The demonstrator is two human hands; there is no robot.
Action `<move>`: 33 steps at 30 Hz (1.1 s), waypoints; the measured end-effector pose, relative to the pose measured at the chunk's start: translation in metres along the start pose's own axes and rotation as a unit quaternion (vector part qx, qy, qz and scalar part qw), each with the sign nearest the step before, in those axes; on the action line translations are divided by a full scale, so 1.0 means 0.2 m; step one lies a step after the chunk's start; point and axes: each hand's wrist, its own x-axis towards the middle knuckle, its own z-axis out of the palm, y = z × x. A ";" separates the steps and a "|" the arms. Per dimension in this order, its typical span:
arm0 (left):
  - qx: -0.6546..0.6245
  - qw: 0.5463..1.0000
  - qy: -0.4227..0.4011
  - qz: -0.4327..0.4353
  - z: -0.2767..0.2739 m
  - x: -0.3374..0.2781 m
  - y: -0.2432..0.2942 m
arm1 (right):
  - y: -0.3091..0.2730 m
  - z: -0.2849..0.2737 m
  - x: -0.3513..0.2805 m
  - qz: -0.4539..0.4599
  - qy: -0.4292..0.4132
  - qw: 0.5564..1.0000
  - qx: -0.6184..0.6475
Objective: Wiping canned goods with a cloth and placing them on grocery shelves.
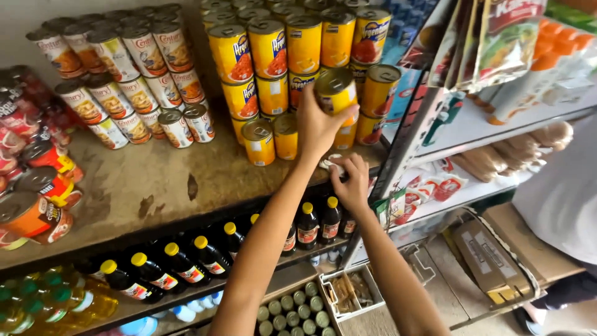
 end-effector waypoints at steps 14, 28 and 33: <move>0.065 0.997 0.012 0.046 0.27 0.08 -0.09 | 0.11 0.03 -0.01 -0.012 0.028 0.999 -0.014; 0.060 0.998 0.010 0.025 0.26 0.06 -0.06 | 0.05 0.01 -0.01 -0.005 0.026 1.000 -0.002; 0.054 0.996 0.031 0.063 0.26 0.04 -0.08 | -0.01 -0.01 0.00 0.013 -0.009 0.999 -0.046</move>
